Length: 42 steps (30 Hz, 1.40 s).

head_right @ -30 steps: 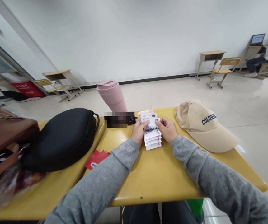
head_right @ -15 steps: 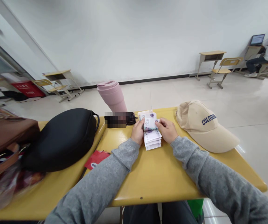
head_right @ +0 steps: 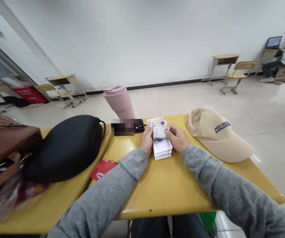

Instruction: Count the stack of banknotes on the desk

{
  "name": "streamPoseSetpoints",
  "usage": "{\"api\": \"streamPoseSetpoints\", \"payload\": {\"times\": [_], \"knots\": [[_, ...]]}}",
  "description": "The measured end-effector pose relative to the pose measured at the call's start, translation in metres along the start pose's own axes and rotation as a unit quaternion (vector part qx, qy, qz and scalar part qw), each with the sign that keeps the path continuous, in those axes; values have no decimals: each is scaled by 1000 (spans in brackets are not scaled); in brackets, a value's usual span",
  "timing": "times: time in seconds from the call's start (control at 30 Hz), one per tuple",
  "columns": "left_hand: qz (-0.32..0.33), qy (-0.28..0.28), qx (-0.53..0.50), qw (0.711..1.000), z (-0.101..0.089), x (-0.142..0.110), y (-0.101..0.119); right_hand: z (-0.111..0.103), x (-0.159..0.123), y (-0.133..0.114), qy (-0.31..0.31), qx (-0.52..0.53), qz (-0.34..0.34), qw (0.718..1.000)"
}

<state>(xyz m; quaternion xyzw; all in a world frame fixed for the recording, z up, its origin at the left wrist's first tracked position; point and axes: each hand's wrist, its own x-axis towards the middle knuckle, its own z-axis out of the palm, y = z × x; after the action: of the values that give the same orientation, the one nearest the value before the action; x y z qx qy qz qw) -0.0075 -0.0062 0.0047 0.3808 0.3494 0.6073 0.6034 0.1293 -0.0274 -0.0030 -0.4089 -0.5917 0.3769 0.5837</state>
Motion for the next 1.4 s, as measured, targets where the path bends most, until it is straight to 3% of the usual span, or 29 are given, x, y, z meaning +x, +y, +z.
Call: {"api": "streamPoseSetpoints", "payload": {"times": [1.4], "knots": [[-7, -10, -14, 1000, -3, 4, -5, 0, -1, -2, 2, 5, -4, 1000]]}}
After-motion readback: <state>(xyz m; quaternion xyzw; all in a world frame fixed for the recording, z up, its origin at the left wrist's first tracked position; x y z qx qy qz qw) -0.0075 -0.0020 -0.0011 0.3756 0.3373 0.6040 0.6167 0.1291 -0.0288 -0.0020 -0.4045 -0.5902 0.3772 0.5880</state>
